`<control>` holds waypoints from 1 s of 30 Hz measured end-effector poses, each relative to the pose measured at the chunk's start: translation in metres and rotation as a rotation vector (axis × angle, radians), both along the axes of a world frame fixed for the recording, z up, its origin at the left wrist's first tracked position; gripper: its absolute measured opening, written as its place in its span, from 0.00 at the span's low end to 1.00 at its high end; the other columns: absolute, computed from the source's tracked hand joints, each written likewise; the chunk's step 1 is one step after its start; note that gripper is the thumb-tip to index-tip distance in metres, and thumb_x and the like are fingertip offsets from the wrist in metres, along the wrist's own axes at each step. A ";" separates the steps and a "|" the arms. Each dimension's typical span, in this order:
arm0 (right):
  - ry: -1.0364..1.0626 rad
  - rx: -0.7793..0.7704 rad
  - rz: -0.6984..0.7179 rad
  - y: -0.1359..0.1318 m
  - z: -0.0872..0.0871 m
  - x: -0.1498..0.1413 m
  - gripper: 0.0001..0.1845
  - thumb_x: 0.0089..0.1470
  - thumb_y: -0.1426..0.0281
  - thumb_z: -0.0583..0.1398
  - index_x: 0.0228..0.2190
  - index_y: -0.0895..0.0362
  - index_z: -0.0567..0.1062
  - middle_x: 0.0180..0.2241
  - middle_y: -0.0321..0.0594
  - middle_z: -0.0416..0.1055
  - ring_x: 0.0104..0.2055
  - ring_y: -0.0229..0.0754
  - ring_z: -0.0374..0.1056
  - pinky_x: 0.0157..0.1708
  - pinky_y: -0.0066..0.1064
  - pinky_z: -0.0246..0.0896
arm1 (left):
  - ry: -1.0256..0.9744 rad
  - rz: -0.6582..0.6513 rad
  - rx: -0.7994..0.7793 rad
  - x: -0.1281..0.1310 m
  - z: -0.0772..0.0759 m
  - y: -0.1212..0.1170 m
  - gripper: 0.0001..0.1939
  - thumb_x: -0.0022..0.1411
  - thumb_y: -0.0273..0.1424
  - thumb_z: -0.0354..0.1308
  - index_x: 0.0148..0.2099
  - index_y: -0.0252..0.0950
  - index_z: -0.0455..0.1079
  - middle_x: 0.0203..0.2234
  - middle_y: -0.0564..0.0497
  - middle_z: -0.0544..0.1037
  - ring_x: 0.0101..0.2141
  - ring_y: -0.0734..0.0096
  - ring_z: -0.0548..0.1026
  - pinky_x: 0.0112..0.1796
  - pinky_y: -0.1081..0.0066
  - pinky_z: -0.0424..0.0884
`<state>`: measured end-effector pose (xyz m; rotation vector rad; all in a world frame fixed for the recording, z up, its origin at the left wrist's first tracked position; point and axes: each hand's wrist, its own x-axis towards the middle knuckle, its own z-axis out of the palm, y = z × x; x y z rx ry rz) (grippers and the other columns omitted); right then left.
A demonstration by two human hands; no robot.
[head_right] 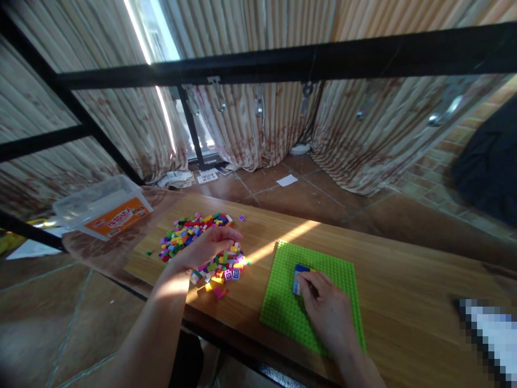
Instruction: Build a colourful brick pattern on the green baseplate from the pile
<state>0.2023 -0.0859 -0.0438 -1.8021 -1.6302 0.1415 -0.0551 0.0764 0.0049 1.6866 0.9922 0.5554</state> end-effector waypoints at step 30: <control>-0.025 0.031 0.030 0.000 -0.009 -0.001 0.17 0.61 0.57 0.54 0.33 0.53 0.77 0.34 0.39 0.77 0.34 0.42 0.75 0.34 0.33 0.68 | 0.765 0.046 0.357 -0.033 0.016 0.005 0.08 0.47 0.28 0.64 0.34 0.36 0.77 0.30 0.48 0.81 0.33 0.64 0.76 0.33 0.70 0.67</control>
